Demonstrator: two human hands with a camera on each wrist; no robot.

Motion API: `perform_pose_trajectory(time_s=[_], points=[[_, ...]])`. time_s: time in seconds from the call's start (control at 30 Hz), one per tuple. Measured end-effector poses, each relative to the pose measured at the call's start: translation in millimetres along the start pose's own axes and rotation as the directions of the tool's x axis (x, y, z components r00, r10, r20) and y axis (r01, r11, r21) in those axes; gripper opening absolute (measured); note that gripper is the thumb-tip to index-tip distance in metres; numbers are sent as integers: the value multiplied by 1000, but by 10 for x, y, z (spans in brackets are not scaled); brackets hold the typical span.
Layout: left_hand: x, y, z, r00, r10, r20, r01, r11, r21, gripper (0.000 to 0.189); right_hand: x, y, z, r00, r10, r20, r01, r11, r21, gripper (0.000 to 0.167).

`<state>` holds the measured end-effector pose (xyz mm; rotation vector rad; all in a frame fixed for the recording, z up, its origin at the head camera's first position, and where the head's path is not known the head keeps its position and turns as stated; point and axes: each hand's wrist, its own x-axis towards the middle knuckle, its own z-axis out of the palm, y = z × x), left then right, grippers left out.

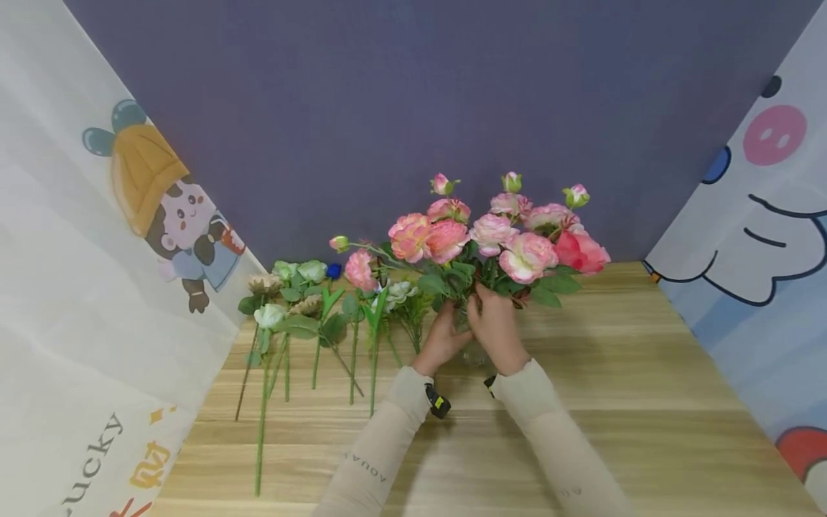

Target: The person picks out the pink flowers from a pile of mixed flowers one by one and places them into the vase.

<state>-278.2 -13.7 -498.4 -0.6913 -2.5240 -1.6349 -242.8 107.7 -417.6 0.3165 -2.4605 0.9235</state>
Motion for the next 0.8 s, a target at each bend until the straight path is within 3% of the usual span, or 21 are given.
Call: perform_pose_trajectory(time_s=[0.13, 0.37, 0.53, 0.6, 0.73, 0.8], points=[[-2, 9, 5, 1000, -13, 5, 13, 1000, -15, 78, -88, -27, -130, 998, -43, -43, 43, 999, -1, 36], [7, 1, -23, 996, -87, -29, 85, 995, -54, 91, -254, 8, -369, 971, -215, -102, 220, 975, 42, 27], [51, -26, -89, 999, -16, -46, 18, 998, 57, 95, -405, 101, -489, 900, -410, -150, 419, 908, 29, 18], [51, -33, -149, 999, 7, -46, -2, 993, 115, 92, -447, 162, -530, 862, -473, -181, 484, 875, 17, 24], [-72, -88, -357, 999, 28, -27, -21, 966, 257, 78, -492, 369, -592, 809, -550, -209, 554, 831, -42, 41], [-188, -151, -506, 998, 56, -23, -45, 934, 356, 66, -504, 515, -614, 790, -580, -198, 575, 813, -88, 41]])
